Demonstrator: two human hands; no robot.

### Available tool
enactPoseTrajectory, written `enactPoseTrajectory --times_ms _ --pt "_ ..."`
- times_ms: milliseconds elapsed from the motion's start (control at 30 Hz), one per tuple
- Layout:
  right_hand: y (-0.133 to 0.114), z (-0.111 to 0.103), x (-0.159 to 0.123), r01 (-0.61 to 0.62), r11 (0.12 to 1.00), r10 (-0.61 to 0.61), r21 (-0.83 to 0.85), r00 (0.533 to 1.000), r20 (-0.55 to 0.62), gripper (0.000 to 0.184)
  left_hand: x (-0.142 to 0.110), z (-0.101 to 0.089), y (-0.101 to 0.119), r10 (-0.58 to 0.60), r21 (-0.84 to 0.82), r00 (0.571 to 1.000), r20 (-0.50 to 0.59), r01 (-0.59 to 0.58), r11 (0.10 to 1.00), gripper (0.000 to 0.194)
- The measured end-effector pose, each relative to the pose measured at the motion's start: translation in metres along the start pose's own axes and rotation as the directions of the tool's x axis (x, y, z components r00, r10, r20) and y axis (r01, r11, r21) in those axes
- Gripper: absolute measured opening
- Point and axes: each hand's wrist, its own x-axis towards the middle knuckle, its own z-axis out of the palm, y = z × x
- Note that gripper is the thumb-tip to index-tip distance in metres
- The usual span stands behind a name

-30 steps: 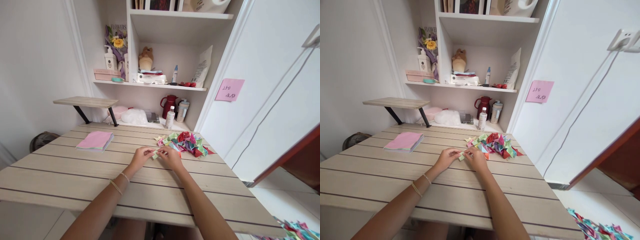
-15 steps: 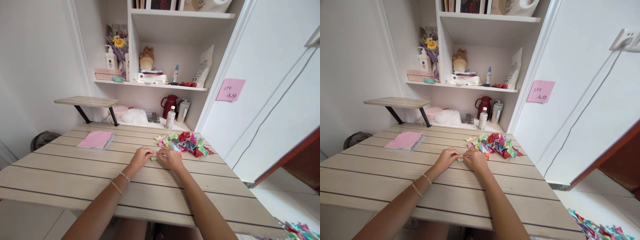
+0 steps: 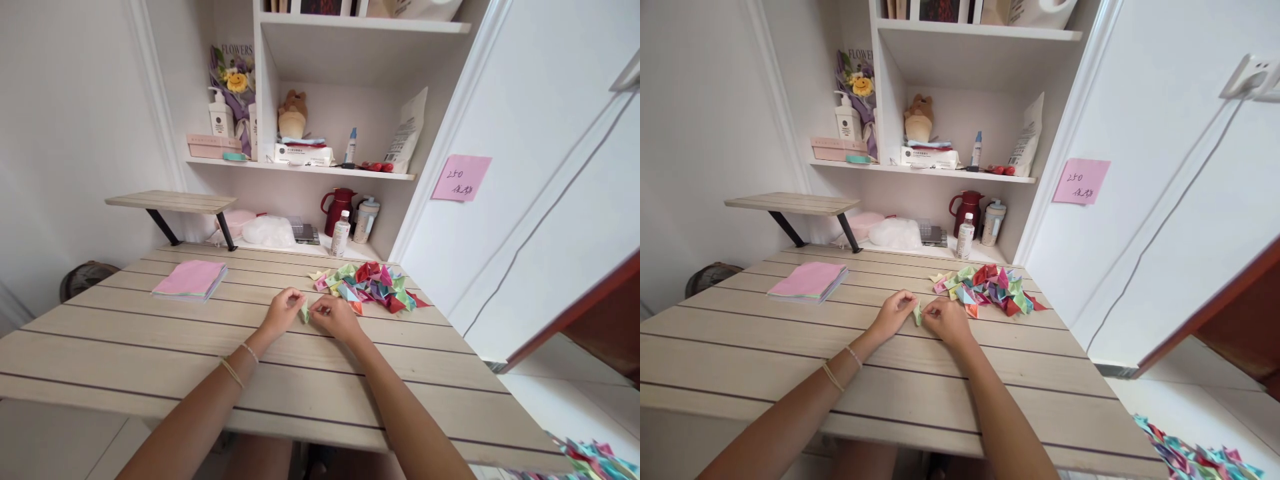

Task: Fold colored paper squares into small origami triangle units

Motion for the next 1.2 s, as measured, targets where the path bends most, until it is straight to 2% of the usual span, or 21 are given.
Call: enactPoseTrajectory --times_ms 133,233,300,433,500,533,633,733,867,1000,1100,1200 --pt "-0.004 0.005 -0.001 -0.001 0.998 0.002 0.065 1.000 -0.004 0.012 -0.002 0.003 0.002 -0.002 0.008 1.000 -0.025 0.002 1.000 0.013" --pt "-0.005 0.008 -0.002 -0.018 1.000 0.018 0.012 1.000 -0.018 0.008 -0.006 0.004 0.009 0.092 0.091 0.994 0.056 -0.097 0.991 0.011" --pt "-0.006 0.009 -0.002 -0.010 1.000 0.010 0.013 0.999 -0.031 0.008 -0.007 0.004 0.013 0.115 0.106 0.990 0.076 -0.123 0.987 0.011" --pt "-0.009 0.009 0.000 0.044 0.994 -0.037 0.097 0.997 -0.074 0.012 -0.002 0.002 0.011 -0.013 -0.007 0.996 -0.089 0.012 1.000 0.016" --pt "-0.007 0.009 0.001 0.042 0.994 -0.032 0.101 0.995 -0.097 0.012 0.000 0.001 0.007 -0.114 -0.129 0.988 -0.107 0.100 0.987 0.019" --pt "-0.005 0.008 0.002 0.031 0.995 -0.021 0.098 0.994 -0.105 0.012 0.001 0.000 0.006 -0.169 -0.206 0.983 -0.077 0.150 0.967 0.020" --pt "0.003 0.007 0.004 -0.026 0.996 0.037 0.090 0.991 -0.125 0.014 0.001 -0.002 0.002 -0.300 -0.395 0.948 0.108 0.318 0.862 0.028" --pt "0.009 0.004 0.004 -0.049 0.997 0.056 0.053 0.989 -0.137 0.015 0.000 -0.002 -0.002 -0.319 -0.433 0.924 0.211 0.382 0.816 0.044" --pt "0.006 0.001 0.002 -0.002 1.000 -0.001 -0.024 0.993 -0.115 0.011 -0.001 0.000 -0.008 -0.305 -0.397 0.930 0.203 0.363 0.843 0.051" --pt "-0.001 0.002 0.001 0.044 0.999 -0.046 -0.030 0.996 -0.082 0.010 -0.002 0.001 -0.010 -0.293 -0.368 0.924 0.247 0.370 0.853 0.039" --pt "-0.003 0.003 0.000 0.040 0.999 -0.039 0.014 0.996 -0.077 0.011 -0.002 0.001 -0.010 -0.285 -0.371 0.922 0.262 0.368 0.853 0.033" --pt "0.001 0.002 0.000 -0.009 0.992 0.018 0.127 0.997 -0.068 0.023 -0.001 0.000 -0.010 -0.271 -0.403 0.937 0.221 0.340 0.850 0.034"
